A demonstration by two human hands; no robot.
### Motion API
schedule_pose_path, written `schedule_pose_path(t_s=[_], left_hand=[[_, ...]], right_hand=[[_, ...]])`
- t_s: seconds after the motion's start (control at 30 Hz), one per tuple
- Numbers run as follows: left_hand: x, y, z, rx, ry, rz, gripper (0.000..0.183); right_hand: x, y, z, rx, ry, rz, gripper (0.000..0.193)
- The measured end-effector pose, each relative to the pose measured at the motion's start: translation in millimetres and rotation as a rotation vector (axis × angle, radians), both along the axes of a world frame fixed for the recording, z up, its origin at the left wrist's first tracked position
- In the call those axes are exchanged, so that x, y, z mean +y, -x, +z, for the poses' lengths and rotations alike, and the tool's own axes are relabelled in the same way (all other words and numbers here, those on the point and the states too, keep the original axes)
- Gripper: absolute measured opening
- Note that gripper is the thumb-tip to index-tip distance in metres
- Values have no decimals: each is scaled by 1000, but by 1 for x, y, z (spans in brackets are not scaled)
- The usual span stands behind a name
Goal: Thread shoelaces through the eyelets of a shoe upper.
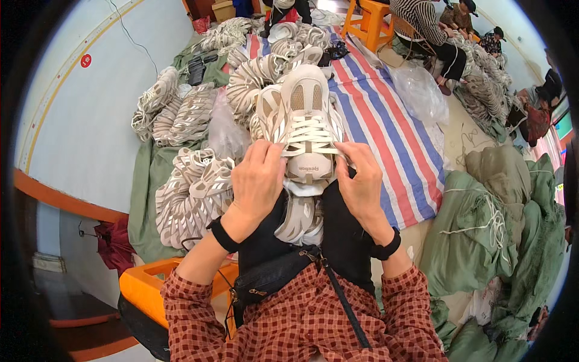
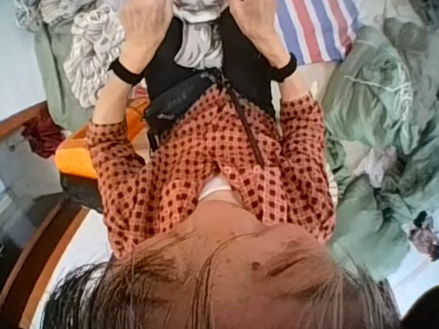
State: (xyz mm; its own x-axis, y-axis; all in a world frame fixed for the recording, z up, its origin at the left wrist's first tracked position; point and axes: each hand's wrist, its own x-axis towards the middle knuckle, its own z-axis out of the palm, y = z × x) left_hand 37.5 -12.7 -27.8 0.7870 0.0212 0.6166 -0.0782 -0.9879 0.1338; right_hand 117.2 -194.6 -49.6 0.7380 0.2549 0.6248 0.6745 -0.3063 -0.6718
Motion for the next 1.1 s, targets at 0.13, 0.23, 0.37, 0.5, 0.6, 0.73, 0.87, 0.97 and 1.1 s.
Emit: schedule_pose_path(t_s=[0.13, 0.23, 0.37, 0.5, 0.6, 0.73, 0.87, 0.97, 1.1], left_hand=[[-5, -5, -6, -46, 101, 20, 36], [-7, -8, -1, -31, 203, 41, 32], [-5, -4, 0, -2, 248, 39, 31], [-3, -9, -9, -28, 213, 20, 29], [0, -15, -9, -58, 444, 21, 27], [2, -4, -2, 12, 529, 34, 16], [-2, -6, 9, 69, 462, 19, 9], [13, -14, 13, 68, 452, -21, 12], [18, -19, 20, 140, 404, -46, 8]], right_hand=[[-10, -13, 1, -126, 97, 144, 23], [-13, -13, 10, -204, 239, 157, 22], [-10, -6, 27, -357, 439, 109, 18], [5, 5, 52, -345, 987, 32, 17], [10, -12, 56, -502, 1050, 61, 19], [5, -11, 48, -808, 737, 248, 16], [-7, 46, 16, -387, 544, 575, 19], [9, 39, 10, -116, 301, 357, 20], [26, 20, 10, 23, 232, 276, 20]])
